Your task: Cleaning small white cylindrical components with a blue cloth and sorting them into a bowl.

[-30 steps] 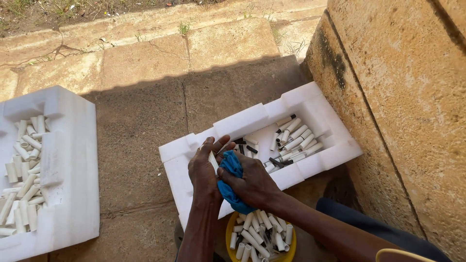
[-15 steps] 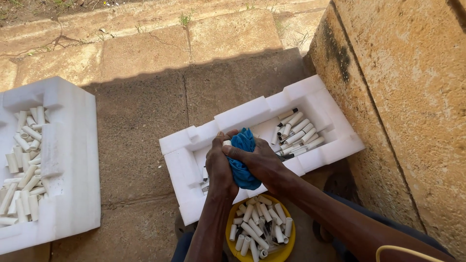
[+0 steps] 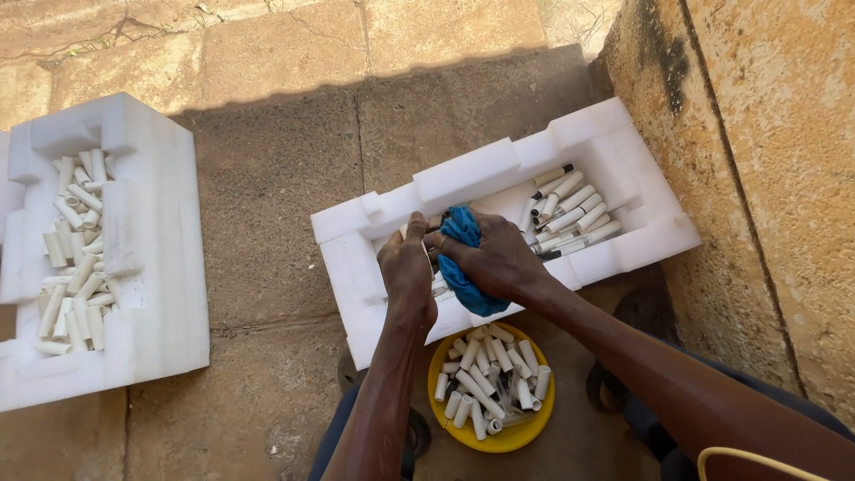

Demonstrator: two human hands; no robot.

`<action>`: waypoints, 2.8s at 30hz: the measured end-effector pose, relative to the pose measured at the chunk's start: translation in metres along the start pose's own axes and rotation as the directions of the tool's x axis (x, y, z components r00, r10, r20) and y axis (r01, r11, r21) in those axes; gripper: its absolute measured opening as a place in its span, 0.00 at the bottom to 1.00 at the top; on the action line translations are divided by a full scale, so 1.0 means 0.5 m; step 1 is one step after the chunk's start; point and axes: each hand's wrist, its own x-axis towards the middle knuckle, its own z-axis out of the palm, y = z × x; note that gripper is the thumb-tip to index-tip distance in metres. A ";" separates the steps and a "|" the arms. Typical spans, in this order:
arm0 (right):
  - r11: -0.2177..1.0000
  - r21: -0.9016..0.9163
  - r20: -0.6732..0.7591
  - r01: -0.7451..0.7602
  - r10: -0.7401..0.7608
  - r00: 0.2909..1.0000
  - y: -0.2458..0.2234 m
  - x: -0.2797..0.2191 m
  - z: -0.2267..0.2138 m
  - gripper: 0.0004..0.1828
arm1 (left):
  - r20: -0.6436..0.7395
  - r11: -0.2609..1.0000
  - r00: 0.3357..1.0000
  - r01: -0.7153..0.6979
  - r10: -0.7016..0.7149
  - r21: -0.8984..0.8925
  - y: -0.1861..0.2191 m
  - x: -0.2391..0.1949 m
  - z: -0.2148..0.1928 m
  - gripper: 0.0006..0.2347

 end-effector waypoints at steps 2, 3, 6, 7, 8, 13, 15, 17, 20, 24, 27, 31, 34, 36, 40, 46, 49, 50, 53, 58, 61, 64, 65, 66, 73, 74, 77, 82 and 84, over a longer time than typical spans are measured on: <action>0.998 -0.013 -0.126 0.063 -0.064 0.990 0.034 0.032 -0.030 0.21 | 0.122 0.994 0.990 0.059 -0.071 0.095 -0.032 -0.009 -0.008 0.11; 0.998 -0.015 -0.132 0.061 -0.063 0.989 0.032 0.035 -0.046 0.21 | 0.128 0.994 0.989 0.060 -0.072 0.096 -0.078 -0.011 -0.013 0.11; 0.997 0.039 -0.189 0.069 -0.061 0.980 0.023 0.042 -0.083 0.19 | 0.241 0.939 0.958 0.065 -0.152 0.337 -0.217 -0.020 -0.027 0.14; 0.997 0.033 -0.180 0.063 -0.056 0.982 0.020 0.039 -0.084 0.18 | 0.262 0.911 0.940 0.100 -0.218 0.400 -0.267 -0.032 -0.036 0.14; 0.998 0.028 -0.171 0.056 -0.050 0.984 0.018 0.036 -0.084 0.18 | 0.278 0.877 0.917 0.132 -0.284 0.462 -0.318 -0.043 -0.045 0.15; 0.997 -0.035 -0.140 -0.062 0.057 0.989 -0.025 0.019 -0.086 0.26 | -0.001 0.766 0.889 0.396 -0.459 0.506 -0.446 -0.078 -0.093 0.11; 0.997 -0.020 -0.125 -0.080 0.077 0.989 -0.026 0.016 -0.085 0.26 | -0.093 0.734 0.888 0.427 -0.450 0.528 -0.512 -0.073 -0.133 0.14; 0.996 -0.057 -0.120 -0.064 0.057 0.991 -0.023 0.020 -0.086 0.25 | -0.296 0.741 0.870 0.491 -0.394 0.458 -0.572 -0.058 -0.170 0.13; 0.996 -0.054 -0.127 -0.065 0.058 0.990 -0.030 0.016 -0.081 0.25 | -0.304 0.751 0.869 0.492 -0.391 0.440 -0.637 -0.031 -0.209 0.17; 1.000 -0.017 -0.179 -0.016 0.012 0.984 -0.029 0.032 -0.107 0.26 | -0.324 0.711 0.875 0.482 -0.360 0.511 -0.573 -0.019 -0.164 0.15; 0.996 0.023 -0.252 -0.090 0.093 0.963 -0.025 0.038 -0.136 0.23 | -0.287 0.615 0.941 0.333 -0.177 0.714 -0.515 -0.005 -0.133 0.12; 0.977 0.175 -0.371 -0.120 0.178 0.911 -0.023 0.040 -0.187 0.25 | -0.234 0.775 0.951 -0.008 0.201 0.632 -0.398 0.039 -0.070 0.09; 0.982 0.138 -0.387 -0.128 0.172 0.906 0.012 0.048 -0.219 0.19 | -0.169 0.754 0.946 -0.105 0.277 0.649 -0.324 0.112 -0.065 0.09; 0.991 0.057 -0.392 -0.124 0.136 0.910 0.027 0.050 -0.230 0.18 | -0.086 0.712 0.958 -0.141 0.273 0.687 -0.325 0.201 -0.096 0.10; 0.987 0.072 -0.385 -0.142 0.159 0.909 0.023 0.046 -0.246 0.18 | 0.143 0.375 0.988 -0.156 0.062 0.914 -0.422 0.390 -0.137 0.18; 0.990 0.009 -0.396 -0.142 0.134 0.908 0.040 0.053 -0.255 0.17 | 0.253 -0.062 0.966 -0.256 -0.048 0.965 -0.499 0.426 -0.086 0.21; 0.991 0.002 -0.382 -0.132 0.123 0.916 0.028 0.052 -0.258 0.17 | 0.307 -0.120 0.950 -0.312 -0.064 0.942 -0.530 0.460 -0.085 0.14; 0.990 0.029 -0.379 -0.135 0.135 0.915 0.021 0.045 -0.257 0.17 | 0.341 -0.145 0.937 -0.350 -0.079 0.926 -0.534 0.465 -0.087 0.10; 0.991 0.025 -0.388 -0.131 0.130 0.913 0.022 0.042 -0.260 0.17 | 0.243 0.157 0.968 -0.231 -0.056 0.960 -0.375 0.356 -0.038 0.14; 0.992 0.051 -0.371 -0.114 0.125 0.920 0.025 0.044 -0.251 0.17 | 0.272 0.248 0.962 -0.266 0.009 0.932 -0.274 0.303 0.049 0.16; 0.993 0.048 -0.377 -0.110 0.120 0.918 0.018 0.043 -0.246 0.17 | 0.350 0.289 0.937 -0.334 -0.003 0.897 -0.323 0.320 0.118 0.15; 0.993 0.046 -0.382 -0.107 0.116 0.917 0.015 0.042 -0.247 0.17 | 0.386 0.291 0.922 -0.360 -0.036 0.887 -0.437 0.356 0.151 0.12; 0.993 0.046 -0.384 -0.112 0.121 0.915 0.018 0.041 -0.251 0.17 | 0.369 0.235 0.928 -0.349 -0.049 0.907 -0.487 0.371 0.161 0.10; 0.993 0.041 -0.384 -0.113 0.120 0.915 0.018 0.044 -0.249 0.17 | 0.371 0.240 0.927 -0.349 -0.050 0.906 -0.481 0.367 0.176 0.10; 0.995 0.048 -0.384 -0.084 0.096 0.918 0.022 0.047 -0.257 0.17 | 0.394 0.238 0.919 -0.376 -0.028 0.895 -0.465 0.346 0.201 0.09; 0.995 0.045 -0.382 -0.088 0.099 0.919 0.023 0.044 -0.257 0.17 | 0.382 0.335 0.924 -0.370 0.031 0.867 -0.469 0.343 0.187 0.10; 0.995 0.065 -0.379 -0.080 0.099 0.920 0.025 0.045 -0.260 0.17 | 0.312 0.543 0.950 -0.257 -0.010 0.800 -0.435 0.369 0.141 0.12; 0.992 0.126 -0.368 -0.028 0.073 0.927 0.027 0.056 -0.233 0.17 | 0.242 0.819 0.947 0.034 -0.209 0.573 -0.223 0.239 0.065 0.14; 0.991 0.132 -0.357 -0.017 0.064 0.932 0.034 0.063 -0.223 0.17 | 0.226 0.830 0.951 0.053 -0.212 0.556 -0.148 0.196 0.046 0.14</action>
